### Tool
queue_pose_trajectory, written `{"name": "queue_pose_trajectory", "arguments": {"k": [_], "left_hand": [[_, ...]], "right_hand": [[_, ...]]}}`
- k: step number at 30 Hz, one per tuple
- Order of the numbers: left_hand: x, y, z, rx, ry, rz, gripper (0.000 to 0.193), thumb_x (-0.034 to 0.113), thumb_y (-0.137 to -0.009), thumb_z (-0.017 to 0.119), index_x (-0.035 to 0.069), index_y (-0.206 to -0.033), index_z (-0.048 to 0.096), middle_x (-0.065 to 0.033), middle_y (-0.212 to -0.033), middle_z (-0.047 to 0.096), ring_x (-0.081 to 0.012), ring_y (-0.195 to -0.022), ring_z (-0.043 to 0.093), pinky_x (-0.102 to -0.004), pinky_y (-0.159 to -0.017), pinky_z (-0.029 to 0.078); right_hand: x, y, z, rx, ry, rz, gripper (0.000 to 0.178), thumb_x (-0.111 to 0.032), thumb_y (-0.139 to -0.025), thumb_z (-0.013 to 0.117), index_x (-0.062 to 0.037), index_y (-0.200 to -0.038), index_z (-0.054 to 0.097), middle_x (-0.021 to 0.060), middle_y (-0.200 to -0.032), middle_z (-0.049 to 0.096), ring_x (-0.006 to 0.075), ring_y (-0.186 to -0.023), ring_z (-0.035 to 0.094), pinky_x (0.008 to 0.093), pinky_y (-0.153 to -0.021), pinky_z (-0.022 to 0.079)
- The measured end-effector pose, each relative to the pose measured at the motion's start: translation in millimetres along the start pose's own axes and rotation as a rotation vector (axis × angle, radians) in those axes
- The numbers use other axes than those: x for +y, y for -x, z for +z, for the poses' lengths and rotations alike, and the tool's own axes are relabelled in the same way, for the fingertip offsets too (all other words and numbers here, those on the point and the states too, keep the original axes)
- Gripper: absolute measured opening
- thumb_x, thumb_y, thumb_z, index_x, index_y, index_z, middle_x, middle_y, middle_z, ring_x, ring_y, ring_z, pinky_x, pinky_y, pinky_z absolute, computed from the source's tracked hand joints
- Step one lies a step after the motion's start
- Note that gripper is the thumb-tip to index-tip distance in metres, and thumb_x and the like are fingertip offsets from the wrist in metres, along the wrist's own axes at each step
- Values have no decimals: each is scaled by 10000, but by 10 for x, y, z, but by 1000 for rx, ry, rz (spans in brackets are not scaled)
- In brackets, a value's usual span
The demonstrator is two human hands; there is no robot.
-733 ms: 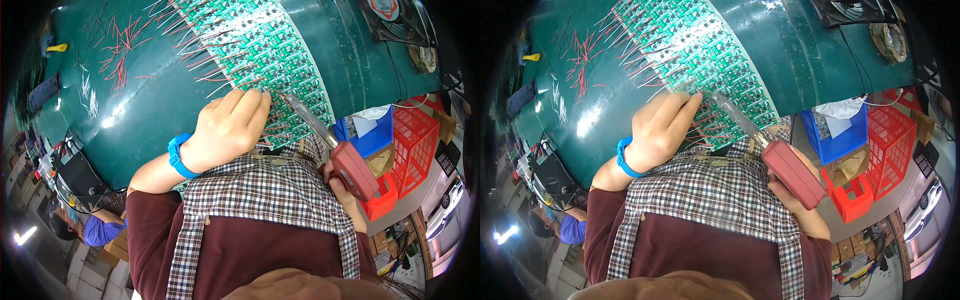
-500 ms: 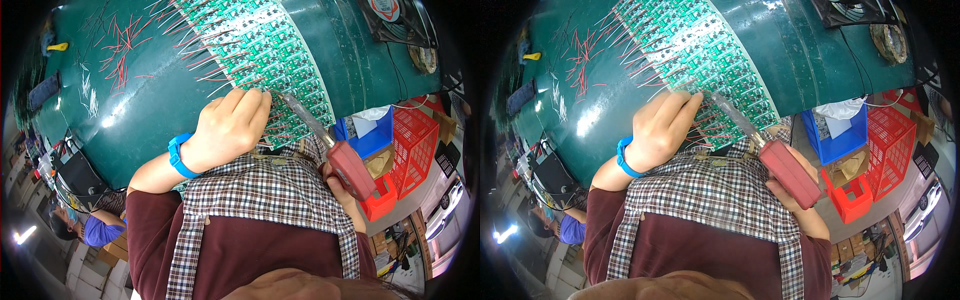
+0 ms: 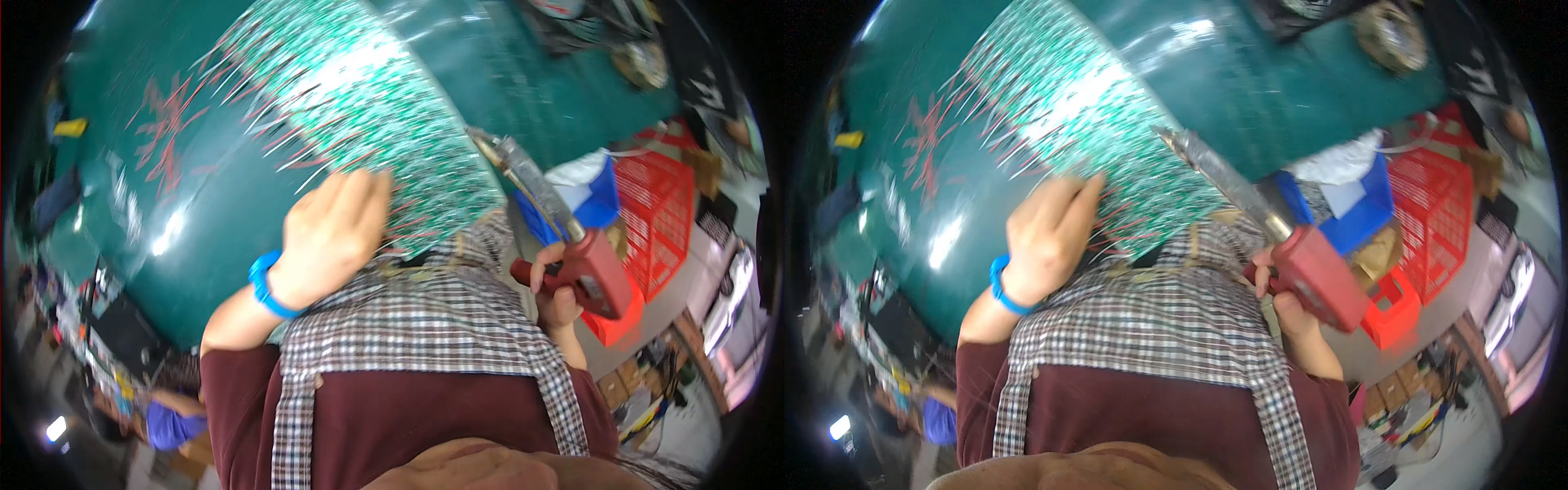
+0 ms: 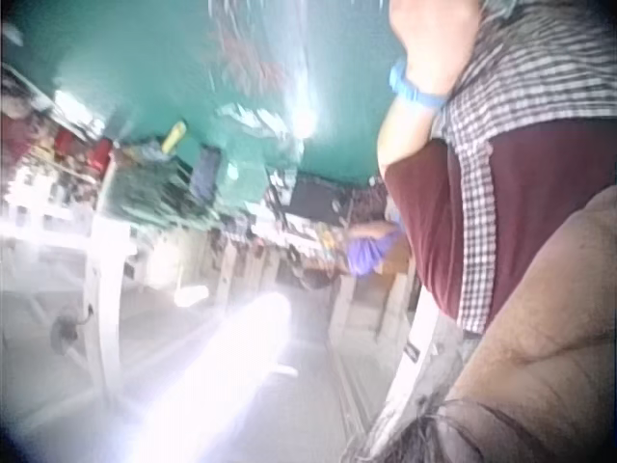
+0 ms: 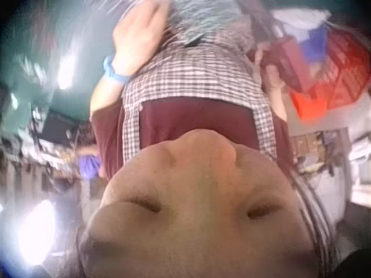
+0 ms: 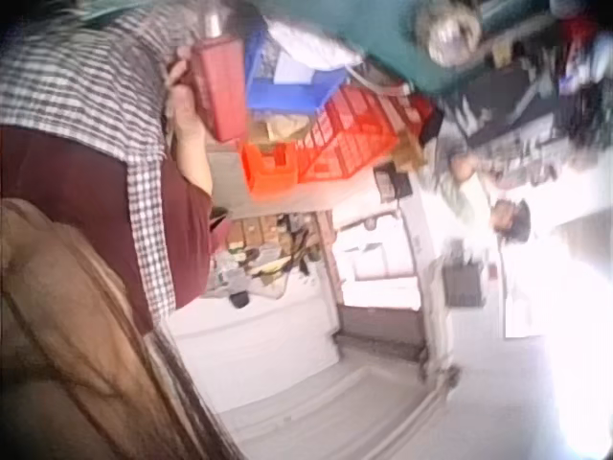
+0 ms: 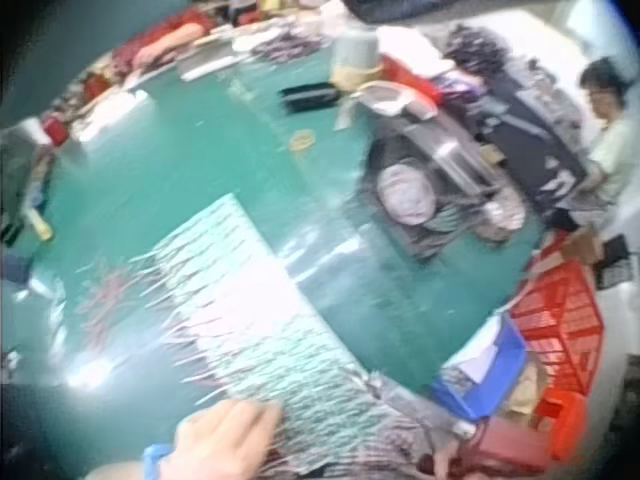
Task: The person solders wires onto a circuit board panel, picking up wires by hand, positioning them onto the board, and soldering them using a soldering gun.
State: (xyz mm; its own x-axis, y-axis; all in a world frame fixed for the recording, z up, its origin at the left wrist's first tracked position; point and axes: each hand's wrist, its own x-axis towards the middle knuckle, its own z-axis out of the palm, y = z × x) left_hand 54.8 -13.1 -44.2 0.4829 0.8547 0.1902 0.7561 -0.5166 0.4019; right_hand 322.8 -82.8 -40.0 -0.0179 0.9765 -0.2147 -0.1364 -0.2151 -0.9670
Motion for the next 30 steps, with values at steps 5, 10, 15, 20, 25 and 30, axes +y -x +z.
{"name": "queue_pose_trajectory", "arguments": {"k": [5,10,15,20,25,30], "left_hand": [[35,28,-20,0,-41,-48,253,-56,-651,614,-8,-899,604,-79,-761,543,-211,-637,543,-303,-539,449],[7,27,-13,19,7,-64,203,-56,-680,604,0,-875,606,-82,-773,551,-214,-668,546,-309,-559,454],[35,0,-88,128,-59,-24,229,28,-618,571,4,-843,609,-70,-790,535,-222,-714,527,-331,-622,448],[11,-21,-1,125,-12,133,270,50,-588,581,-13,-850,608,-52,-683,447,-188,-667,490,-295,-578,405],[-14,33,138,158,-59,122,300,45,-553,573,-6,-845,617,-45,-676,464,-183,-646,494,-291,-553,413],[-37,63,158,200,-33,123,330,37,-520,569,8,-843,634,-38,-659,478,-179,-608,490,-291,-502,400]], "right_hand": [[-212,-496,-292,217,-654,-317,392,-335,-892,450,-69,-1175,395,79,-974,530,89,-525,408,192,-428,335],[-155,-1146,-760,205,-1198,-121,343,-160,-863,528,-73,-1184,442,69,-1034,524,58,-610,434,169,-515,384],[-183,-1020,-652,247,-1099,-238,366,-114,-857,527,-11,-1194,429,79,-1074,511,61,-619,424,166,-527,395],[-220,-324,-317,254,-519,-293,433,-189,-832,557,4,-1173,373,104,-1071,498,89,-590,428,205,-477,372],[10,52,-69,-3,-112,83,590,-163,-707,698,22,-1171,385,149,-916,569,127,-624,531,228,-530,433],[104,147,-86,-152,59,309,579,-98,-667,714,64,-1146,433,101,-892,606,107,-706,549,224,-661,444]]}}
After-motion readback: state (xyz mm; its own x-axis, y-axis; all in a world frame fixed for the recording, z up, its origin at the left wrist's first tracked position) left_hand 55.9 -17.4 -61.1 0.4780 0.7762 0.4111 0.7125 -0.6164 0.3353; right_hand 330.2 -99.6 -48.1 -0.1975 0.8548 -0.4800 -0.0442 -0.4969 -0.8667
